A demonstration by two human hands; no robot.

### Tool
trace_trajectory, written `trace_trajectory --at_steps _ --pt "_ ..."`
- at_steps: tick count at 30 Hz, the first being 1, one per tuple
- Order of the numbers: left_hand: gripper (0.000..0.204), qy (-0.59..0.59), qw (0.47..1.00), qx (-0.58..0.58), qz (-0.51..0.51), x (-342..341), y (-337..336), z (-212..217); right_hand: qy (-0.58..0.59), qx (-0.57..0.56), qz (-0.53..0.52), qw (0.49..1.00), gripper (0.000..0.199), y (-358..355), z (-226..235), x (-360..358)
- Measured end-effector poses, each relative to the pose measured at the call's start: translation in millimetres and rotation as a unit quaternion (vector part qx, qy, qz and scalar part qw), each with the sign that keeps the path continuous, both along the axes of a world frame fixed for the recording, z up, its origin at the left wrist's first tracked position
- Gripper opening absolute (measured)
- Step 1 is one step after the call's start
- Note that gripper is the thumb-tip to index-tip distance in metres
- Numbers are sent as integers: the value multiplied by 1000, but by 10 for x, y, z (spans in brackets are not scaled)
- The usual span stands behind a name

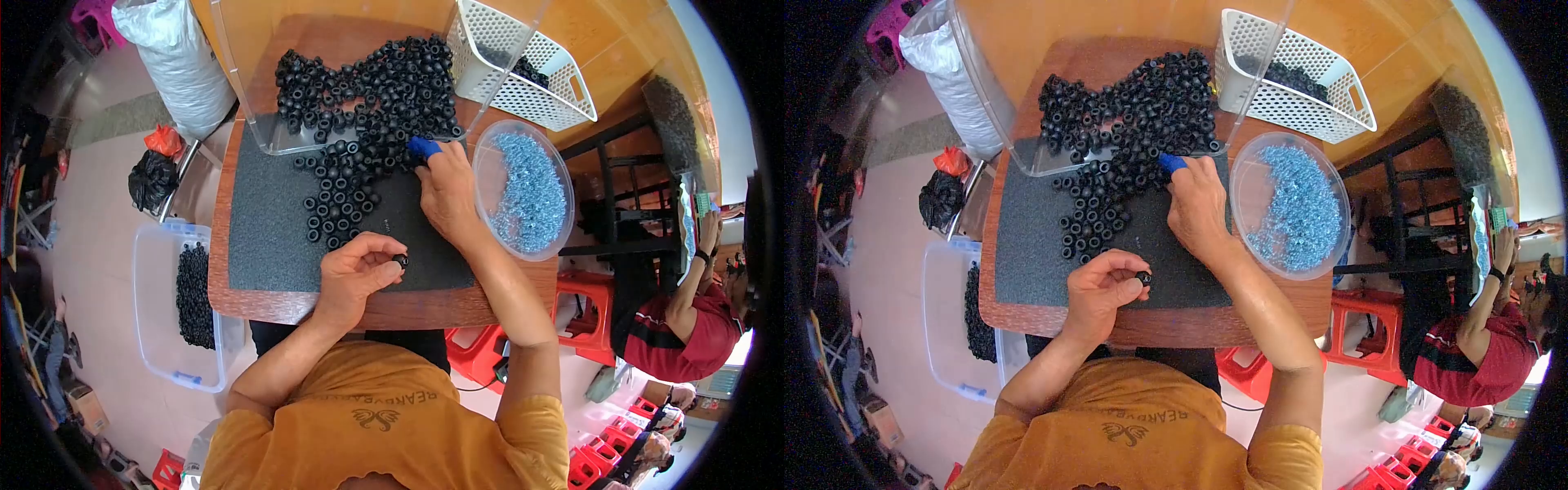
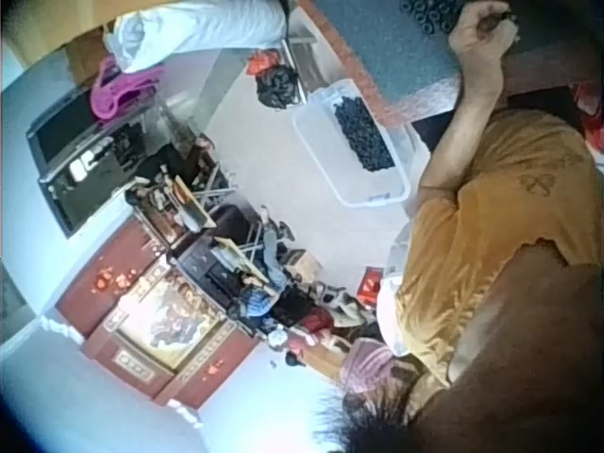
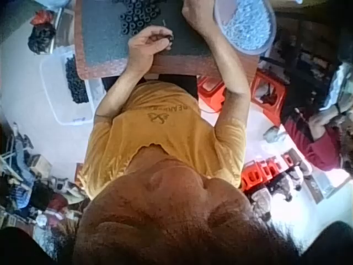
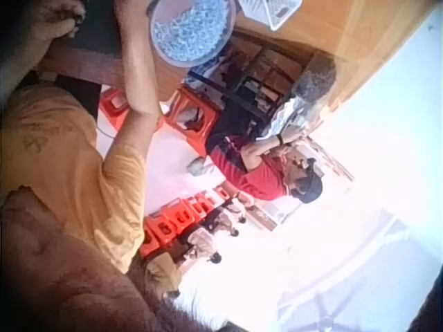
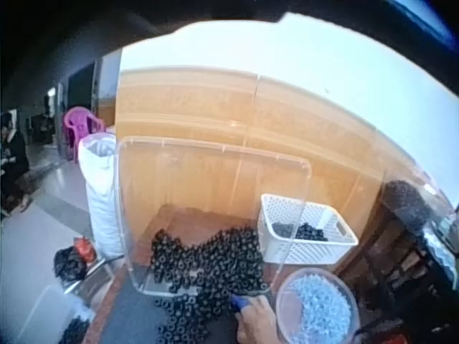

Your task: The person assembles small black rubber or plastic rings by hand, inserting small blue components into them.

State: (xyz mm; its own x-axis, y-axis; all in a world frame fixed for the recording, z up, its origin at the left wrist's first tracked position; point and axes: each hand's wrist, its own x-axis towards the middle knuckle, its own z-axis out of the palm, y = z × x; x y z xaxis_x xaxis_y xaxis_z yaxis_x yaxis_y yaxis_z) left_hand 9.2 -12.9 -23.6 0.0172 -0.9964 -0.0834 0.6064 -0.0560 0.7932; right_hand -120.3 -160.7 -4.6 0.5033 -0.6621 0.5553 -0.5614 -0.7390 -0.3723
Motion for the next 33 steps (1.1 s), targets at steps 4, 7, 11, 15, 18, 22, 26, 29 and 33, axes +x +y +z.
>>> trace_trajectory --at_steps 4,7,11,15,18,22,26,29,33 --pt "18 -18 1000 12 -5 23 -24 -4 -3 23 20 1000 23 68 -62 -87" --pt "19 -28 999 29 -17 41 -47 18 -44 37 23 998 22 173 26 -132" --pt "19 -27 999 32 -15 55 -32 13 -80 55 -9 995 20 250 112 -197" --pt "18 -25 999 20 -5 62 -7 11 -62 70 10 996 19 292 81 -138" --pt "17 -28 999 18 -9 46 0 36 -14 -16 23 1000 21 279 -21 -35" --pt "16 -45 999 18 -12 43 -2 17 20 -80 11 996 26 267 -163 67" --pt "16 -39 999 12 -3 43 10 11 21 -60 6 998 25 284 -141 67" --pt "17 -31 999 15 -5 59 9 16 -24 44 2 999 21 412 5 -24" --pt "18 -4 999 40 5 51 -19 40 -155 254 -17 955 20 650 74 -175"
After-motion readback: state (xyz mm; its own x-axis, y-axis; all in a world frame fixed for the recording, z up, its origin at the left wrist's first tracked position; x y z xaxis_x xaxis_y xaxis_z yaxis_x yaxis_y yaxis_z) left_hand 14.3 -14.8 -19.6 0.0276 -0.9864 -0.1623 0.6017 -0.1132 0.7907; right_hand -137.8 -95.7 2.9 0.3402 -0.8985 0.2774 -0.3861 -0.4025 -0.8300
